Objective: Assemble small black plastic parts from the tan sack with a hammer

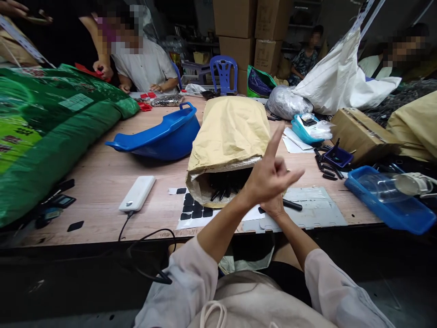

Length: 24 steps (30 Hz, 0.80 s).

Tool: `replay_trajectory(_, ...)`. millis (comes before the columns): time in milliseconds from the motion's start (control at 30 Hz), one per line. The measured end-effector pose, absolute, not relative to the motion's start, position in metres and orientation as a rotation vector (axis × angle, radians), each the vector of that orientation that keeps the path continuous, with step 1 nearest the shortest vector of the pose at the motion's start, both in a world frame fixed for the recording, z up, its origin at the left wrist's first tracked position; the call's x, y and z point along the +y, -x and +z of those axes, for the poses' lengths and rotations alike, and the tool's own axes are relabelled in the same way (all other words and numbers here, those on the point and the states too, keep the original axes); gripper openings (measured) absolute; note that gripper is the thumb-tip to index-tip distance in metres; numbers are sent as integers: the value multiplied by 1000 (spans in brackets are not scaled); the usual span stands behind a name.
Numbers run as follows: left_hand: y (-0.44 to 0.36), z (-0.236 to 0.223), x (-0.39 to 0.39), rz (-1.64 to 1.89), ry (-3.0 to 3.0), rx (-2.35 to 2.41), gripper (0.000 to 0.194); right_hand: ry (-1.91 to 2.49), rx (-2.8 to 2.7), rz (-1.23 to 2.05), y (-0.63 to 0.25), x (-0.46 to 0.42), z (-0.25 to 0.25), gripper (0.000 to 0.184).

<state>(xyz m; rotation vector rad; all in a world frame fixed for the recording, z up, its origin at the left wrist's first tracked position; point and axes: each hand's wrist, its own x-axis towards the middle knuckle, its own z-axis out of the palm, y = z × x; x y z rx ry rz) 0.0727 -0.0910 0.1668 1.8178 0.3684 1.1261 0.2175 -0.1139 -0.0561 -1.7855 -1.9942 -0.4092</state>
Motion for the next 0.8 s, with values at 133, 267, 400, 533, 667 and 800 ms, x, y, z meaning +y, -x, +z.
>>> replay_trajectory(133, -89, 204, -74, 1267, -1746, 285, 56, 1783, -1965, -433, -215, -114, -54, 21)
replay_trajectory(267, -63, 131, -85, 1252, -1738, 516, 38, 1817, -1949, -384, -214, -115, -52, 20)
replay_trajectory(400, -12, 38, -90, 1133, -1729, 1046, 19, 1825, -1983, -310, -214, -115, -52, 23)
replay_trajectory(533, 16, -11, -82, 896, -1933, 1321, 16, 1812, -1993, -293, -215, -117, -49, 23)
replay_trajectory(667, 6, -27, -79, 724, -2208, 1225, 26, 1791, -1979, -291, -216, -119, -48, 21)
replay_trajectory(800, -7, -35, -76, 638, -2213, 1203, 23, 1819, -1974, -292, -218, -118, -48, 22)
